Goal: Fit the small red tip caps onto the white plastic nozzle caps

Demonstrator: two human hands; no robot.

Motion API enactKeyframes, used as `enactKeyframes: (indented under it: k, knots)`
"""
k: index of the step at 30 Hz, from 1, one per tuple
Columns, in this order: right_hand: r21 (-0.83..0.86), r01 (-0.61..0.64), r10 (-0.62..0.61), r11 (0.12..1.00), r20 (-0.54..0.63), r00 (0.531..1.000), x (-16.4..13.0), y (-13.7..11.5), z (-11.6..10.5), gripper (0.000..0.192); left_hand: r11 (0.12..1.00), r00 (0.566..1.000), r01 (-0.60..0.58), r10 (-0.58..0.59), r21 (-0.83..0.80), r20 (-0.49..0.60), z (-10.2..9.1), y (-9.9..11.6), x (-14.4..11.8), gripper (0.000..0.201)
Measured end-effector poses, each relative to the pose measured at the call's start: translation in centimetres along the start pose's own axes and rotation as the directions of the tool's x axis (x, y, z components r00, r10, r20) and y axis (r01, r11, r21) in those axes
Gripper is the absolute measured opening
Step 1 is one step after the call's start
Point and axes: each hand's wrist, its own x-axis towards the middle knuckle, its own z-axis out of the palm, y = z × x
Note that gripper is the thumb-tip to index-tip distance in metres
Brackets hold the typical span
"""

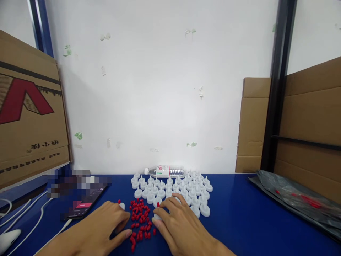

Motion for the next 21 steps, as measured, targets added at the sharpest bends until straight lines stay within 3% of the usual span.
enactKeyframes:
  k: [11, 17, 21]
  knots:
    - [-0.135, -0.063, 0.064, 0.989, 0.005, 0.998, -0.3, 1.1, 1.4, 0.014, 1.000, 0.998, 0.002, -0.002, 0.005, 0.066, 0.6, 0.5, 0.1, 0.021]
    - [-0.261, -0.158, 0.141, 0.952, -0.083, 0.987, -0.1, 2.1, 0.8, 0.020, 1.000, 1.000, 0.022, -0.022, 0.006, 0.022, 0.7, 0.0, 0.1, 0.019]
    - [-0.338, -0.194, 0.186, 0.921, -0.058, 0.981, -0.5, 3.2, 1.6, 0.012, 1.000, 1.000, 0.000, 0.000, -0.020, -0.006, 0.4, 0.0, 0.3, 0.023]
